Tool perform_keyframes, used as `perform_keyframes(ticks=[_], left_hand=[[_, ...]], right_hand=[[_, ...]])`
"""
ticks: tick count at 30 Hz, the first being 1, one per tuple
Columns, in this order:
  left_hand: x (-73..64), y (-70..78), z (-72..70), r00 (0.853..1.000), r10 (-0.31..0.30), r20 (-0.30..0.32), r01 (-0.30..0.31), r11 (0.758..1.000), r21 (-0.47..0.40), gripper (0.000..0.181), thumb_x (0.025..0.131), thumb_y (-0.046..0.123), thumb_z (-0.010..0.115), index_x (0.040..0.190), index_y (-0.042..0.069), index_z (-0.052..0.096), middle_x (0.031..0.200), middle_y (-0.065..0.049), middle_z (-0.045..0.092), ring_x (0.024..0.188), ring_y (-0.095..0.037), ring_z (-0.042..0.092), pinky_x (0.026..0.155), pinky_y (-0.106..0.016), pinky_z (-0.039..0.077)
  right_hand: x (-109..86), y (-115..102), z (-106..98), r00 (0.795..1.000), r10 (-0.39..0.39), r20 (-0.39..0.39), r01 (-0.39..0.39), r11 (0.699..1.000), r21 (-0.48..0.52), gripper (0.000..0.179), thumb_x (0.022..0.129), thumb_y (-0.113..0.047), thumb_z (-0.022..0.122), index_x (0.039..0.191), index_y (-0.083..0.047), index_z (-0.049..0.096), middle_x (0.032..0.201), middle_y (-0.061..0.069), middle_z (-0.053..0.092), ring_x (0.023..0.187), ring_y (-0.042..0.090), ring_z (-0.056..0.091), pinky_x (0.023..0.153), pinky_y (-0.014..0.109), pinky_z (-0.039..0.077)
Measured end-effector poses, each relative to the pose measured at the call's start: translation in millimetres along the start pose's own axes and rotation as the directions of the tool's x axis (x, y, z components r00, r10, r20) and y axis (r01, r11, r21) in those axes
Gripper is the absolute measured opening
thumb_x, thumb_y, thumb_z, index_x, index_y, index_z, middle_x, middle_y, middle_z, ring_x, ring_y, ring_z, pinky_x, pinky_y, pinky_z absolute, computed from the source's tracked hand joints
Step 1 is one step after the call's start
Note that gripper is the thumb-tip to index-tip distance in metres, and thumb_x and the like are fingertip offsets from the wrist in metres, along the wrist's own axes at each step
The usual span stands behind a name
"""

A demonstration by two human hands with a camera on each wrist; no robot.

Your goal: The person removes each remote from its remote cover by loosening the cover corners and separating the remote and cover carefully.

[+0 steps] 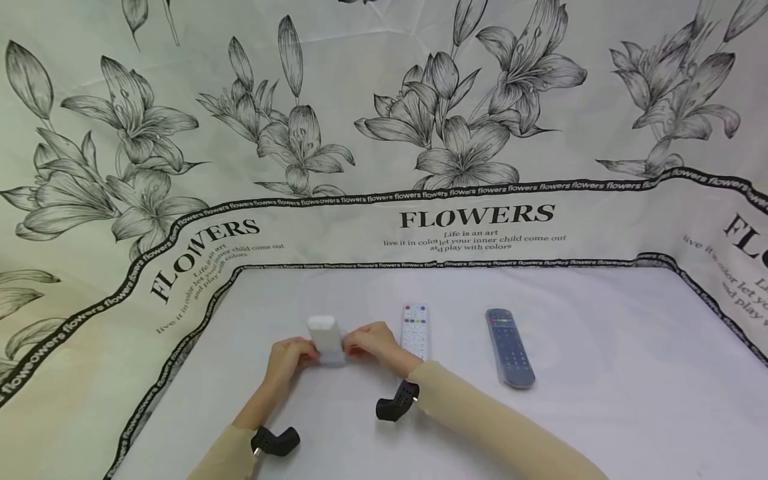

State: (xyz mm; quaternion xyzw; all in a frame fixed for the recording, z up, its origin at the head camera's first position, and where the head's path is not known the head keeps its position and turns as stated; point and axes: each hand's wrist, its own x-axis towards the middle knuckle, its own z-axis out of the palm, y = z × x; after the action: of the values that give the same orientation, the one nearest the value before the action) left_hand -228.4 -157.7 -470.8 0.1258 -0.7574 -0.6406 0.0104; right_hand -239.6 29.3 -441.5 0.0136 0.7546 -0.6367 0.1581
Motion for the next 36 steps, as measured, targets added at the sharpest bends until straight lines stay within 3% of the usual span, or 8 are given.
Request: perform_keyframes(ticks=[6,11,20,24,29,36], left_hand=[[-0.8,0.7,-1.1,1.000,-0.005,0.008,0.005,1.000,-0.015,0.007,0.063,0.004,0.064,0.059,0.007,0.068,0.065,0.001,0.068,0.063,-0.007,0.065,0.061,-0.020,0.054],[-1.0,-1.2,-0.8,1.000,-0.027,-0.001,0.027,0.999,-0.021,0.006,0.067,0.003,0.064,0.063,0.002,0.069,0.072,-0.001,0.069,0.065,-0.007,0.065,0.065,-0.021,0.055],[-2.9,-3.4,-1.2,0.999,0.038,-0.013,-0.037,0.999,0.020,0.007,0.069,0.005,0.066,0.068,0.001,0.070,0.070,0.001,0.068,0.066,-0.005,0.062,0.063,-0.017,0.052],[-3.8,-3.4,-1.8,0.998,0.062,-0.009,-0.061,0.996,0.059,0.007,0.070,0.006,0.067,0.070,0.000,0.070,0.065,0.003,0.066,0.066,-0.006,0.060,0.062,-0.017,0.050],[-3.3,-0.3,-1.3,0.997,0.071,-0.003,-0.071,0.992,0.109,0.013,0.070,0.006,0.066,0.080,-0.001,0.071,0.068,0.002,0.068,0.068,-0.005,0.059,0.063,-0.018,0.049],[-2.5,4.5,-1.6,1.000,0.024,-0.002,-0.024,0.998,0.064,0.022,0.069,0.001,0.063,0.087,-0.006,0.073,0.078,-0.005,0.071,0.068,-0.006,0.062,0.064,-0.020,0.053]], right_hand=[[3.5,-0.5,0.0,0.998,0.064,0.003,-0.064,0.997,0.044,0.009,0.064,-0.003,0.067,0.071,-0.006,0.072,0.069,-0.002,0.069,0.062,0.004,0.062,0.062,0.020,0.056],[3.9,-1.1,-1.5,0.996,0.090,0.015,-0.091,0.995,0.047,0.007,0.067,-0.002,0.067,0.072,-0.004,0.072,0.074,0.000,0.069,0.065,0.006,0.063,0.066,0.021,0.057],[-0.3,-4.7,-2.7,0.992,0.121,0.038,-0.123,0.991,0.045,0.012,0.073,-0.003,0.066,0.083,0.001,0.072,0.087,0.006,0.071,0.071,0.008,0.064,0.072,0.024,0.058],[-2.7,-4.8,-3.0,0.992,0.117,0.035,-0.119,0.992,0.036,0.023,0.076,-0.005,0.065,0.095,0.007,0.071,0.094,0.011,0.072,0.073,0.010,0.065,0.075,0.027,0.058],[-4.9,-4.1,-3.3,0.995,0.091,0.031,-0.092,0.995,0.042,0.027,0.077,-0.004,0.066,0.101,0.010,0.069,0.094,0.011,0.073,0.073,0.009,0.066,0.075,0.028,0.058],[-6.4,-2.2,-1.7,1.000,-0.008,0.026,0.010,0.997,-0.071,0.025,0.077,-0.003,0.067,0.099,0.010,0.069,0.087,0.011,0.072,0.068,0.010,0.065,0.069,0.028,0.059]])
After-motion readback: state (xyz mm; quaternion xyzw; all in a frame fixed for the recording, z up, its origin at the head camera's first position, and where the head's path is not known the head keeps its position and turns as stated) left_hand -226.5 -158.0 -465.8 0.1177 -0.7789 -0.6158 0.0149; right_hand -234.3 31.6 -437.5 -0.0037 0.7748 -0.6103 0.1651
